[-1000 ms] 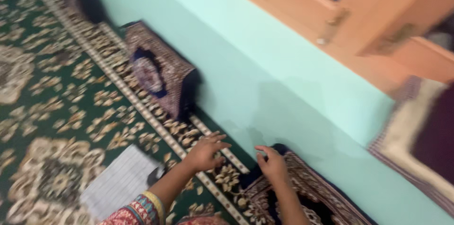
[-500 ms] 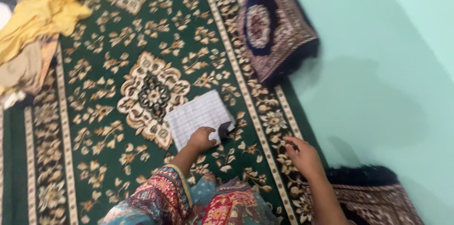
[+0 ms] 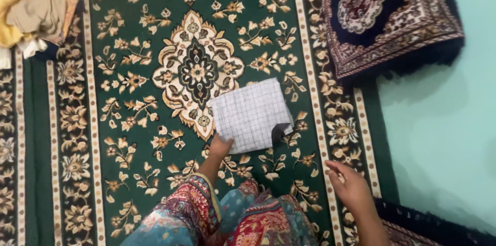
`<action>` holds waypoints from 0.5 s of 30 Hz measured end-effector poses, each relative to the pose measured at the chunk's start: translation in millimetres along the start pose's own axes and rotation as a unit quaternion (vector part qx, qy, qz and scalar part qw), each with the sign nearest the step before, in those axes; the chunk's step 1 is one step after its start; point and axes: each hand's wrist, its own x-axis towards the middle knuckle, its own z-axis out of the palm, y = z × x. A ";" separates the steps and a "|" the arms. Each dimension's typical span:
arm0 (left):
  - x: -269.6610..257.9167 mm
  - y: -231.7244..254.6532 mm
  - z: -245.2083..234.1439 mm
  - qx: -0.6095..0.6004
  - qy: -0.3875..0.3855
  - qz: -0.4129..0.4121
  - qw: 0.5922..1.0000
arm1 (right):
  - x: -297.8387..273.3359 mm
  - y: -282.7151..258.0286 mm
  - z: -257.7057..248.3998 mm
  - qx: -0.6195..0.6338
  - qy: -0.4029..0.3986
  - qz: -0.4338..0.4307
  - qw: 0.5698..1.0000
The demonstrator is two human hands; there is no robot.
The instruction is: The person picks up several folded items of clothing from the floor one at a time and stacks them on a window sill.
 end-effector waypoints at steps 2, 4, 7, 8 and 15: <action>17.4 -8.7 5.2 -0.042 0.020 -0.008 0.999 | 3.4 0.1 14.7 0.059 -0.014 0.068 0.996; 34.6 -16.7 11.6 -0.064 0.013 -0.084 0.994 | 8.1 5.6 27.1 0.119 -0.025 0.136 0.983; 56.5 -28.2 22.9 -0.166 -0.010 -0.128 0.978 | 13.7 19.5 47.7 0.036 -0.005 0.092 0.995; 59.7 -32.7 27.3 -0.162 -0.014 -0.129 0.978 | 14.5 24.9 54.3 0.039 0.018 0.040 0.998; 72.4 -45.3 37.9 -0.382 -0.094 -0.154 0.906 | 2.7 47.7 82.8 0.068 0.026 0.097 0.993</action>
